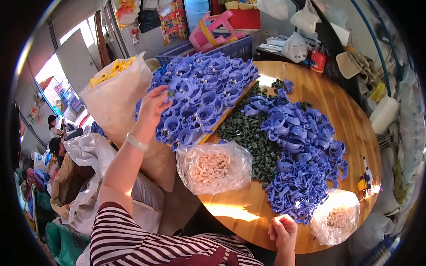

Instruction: Assembling small blue plastic toy components by hand at a workbench.

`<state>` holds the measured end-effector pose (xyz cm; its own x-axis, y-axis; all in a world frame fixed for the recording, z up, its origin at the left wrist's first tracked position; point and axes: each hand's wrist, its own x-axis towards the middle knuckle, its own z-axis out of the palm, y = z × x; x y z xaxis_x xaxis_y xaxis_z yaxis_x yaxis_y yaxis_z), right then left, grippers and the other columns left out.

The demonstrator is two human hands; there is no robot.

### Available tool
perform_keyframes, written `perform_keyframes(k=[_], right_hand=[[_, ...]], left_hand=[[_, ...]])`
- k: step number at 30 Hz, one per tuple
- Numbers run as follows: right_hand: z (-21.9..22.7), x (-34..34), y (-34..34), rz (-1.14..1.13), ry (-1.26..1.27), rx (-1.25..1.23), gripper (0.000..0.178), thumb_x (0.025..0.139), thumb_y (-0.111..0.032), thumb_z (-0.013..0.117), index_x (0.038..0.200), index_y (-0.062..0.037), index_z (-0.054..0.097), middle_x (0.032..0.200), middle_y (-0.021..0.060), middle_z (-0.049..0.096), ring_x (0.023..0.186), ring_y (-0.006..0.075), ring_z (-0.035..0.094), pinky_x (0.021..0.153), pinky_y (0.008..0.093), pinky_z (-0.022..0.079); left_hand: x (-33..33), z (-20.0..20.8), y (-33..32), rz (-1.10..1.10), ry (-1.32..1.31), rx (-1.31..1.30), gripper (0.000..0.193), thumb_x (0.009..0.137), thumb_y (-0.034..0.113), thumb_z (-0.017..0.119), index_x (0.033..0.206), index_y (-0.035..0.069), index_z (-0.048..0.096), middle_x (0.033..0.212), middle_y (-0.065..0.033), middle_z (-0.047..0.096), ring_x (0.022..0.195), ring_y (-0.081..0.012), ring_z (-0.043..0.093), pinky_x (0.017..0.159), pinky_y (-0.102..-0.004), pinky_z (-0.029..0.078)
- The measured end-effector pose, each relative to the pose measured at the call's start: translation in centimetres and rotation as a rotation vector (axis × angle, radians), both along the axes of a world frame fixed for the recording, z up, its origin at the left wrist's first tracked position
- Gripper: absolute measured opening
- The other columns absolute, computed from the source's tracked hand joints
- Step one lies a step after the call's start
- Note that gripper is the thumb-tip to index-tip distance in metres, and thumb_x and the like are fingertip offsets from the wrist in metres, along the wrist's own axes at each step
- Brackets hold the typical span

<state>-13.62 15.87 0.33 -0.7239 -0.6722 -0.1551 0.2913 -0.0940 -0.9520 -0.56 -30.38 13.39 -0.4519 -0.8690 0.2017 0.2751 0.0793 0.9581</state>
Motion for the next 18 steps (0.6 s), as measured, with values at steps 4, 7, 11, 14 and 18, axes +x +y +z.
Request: perform_keyframes(k=[4,7,11,14,18], right_hand=[[-0.2,-0.2,0.0,0.014,-0.016,-0.009,0.012,0.086,-0.006,0.053,0.074,-0.0047,0.054,0.053,0.0054,0.054,0.038,0.0062,0.042,0.037,0.0181,0.032],[-0.4,-0.3,-0.2,0.029,0.009,-0.033,0.011,0.085,-0.003,0.052,0.074,-0.0046,0.052,0.051,0.0069,0.052,0.034,0.0082,0.041,0.033,0.0189,0.031],[0.4,0.3,-0.2,0.057,-0.029,0.085,0.009,0.083,0.000,0.053,0.075,-0.0039,0.052,0.055,0.0082,0.055,0.038,0.0071,0.044,0.037,0.0182,0.034],[1.0,-0.1,0.0,0.147,-0.051,0.152,0.004,0.083,0.000,0.055,0.079,-0.0021,0.056,0.062,0.0068,0.058,0.048,0.0088,0.049,0.045,0.0199,0.038],[2.8,0.1,-0.5,0.162,0.014,0.213,0.007,0.086,-0.004,0.056,0.079,-0.0027,0.055,0.060,0.0013,0.054,0.047,0.0053,0.045,0.044,0.0187,0.034]], left_hand=[[-1.6,2.0,-7.0,0.131,0.003,-0.088,0.026,0.082,0.011,0.061,0.107,0.007,0.058,0.093,-0.0011,0.060,0.083,-0.0109,0.058,0.071,-0.0273,0.050],[-4.0,3.6,-11.0,0.245,-0.061,-0.158,0.026,0.081,0.011,0.063,0.107,0.009,0.059,0.093,0.0000,0.060,0.083,-0.0094,0.056,0.071,-0.0255,0.049],[-8.5,5.2,-13.4,0.383,-0.067,-0.362,0.021,0.078,0.007,0.066,0.099,0.005,0.063,0.087,-0.0029,0.061,0.072,-0.0103,0.057,0.059,-0.0228,0.046],[-11.8,5.9,-15.8,0.452,-0.134,-0.575,0.021,0.077,0.007,0.066,0.098,0.005,0.064,0.081,-0.0026,0.061,0.071,-0.0100,0.056,0.060,-0.0232,0.045],[-16.4,7.1,-15.2,0.583,-0.287,-0.870,0.021,0.075,0.008,0.065,0.096,0.008,0.064,0.077,-0.0057,0.063,0.070,-0.0179,0.059,0.064,-0.0300,0.046]])
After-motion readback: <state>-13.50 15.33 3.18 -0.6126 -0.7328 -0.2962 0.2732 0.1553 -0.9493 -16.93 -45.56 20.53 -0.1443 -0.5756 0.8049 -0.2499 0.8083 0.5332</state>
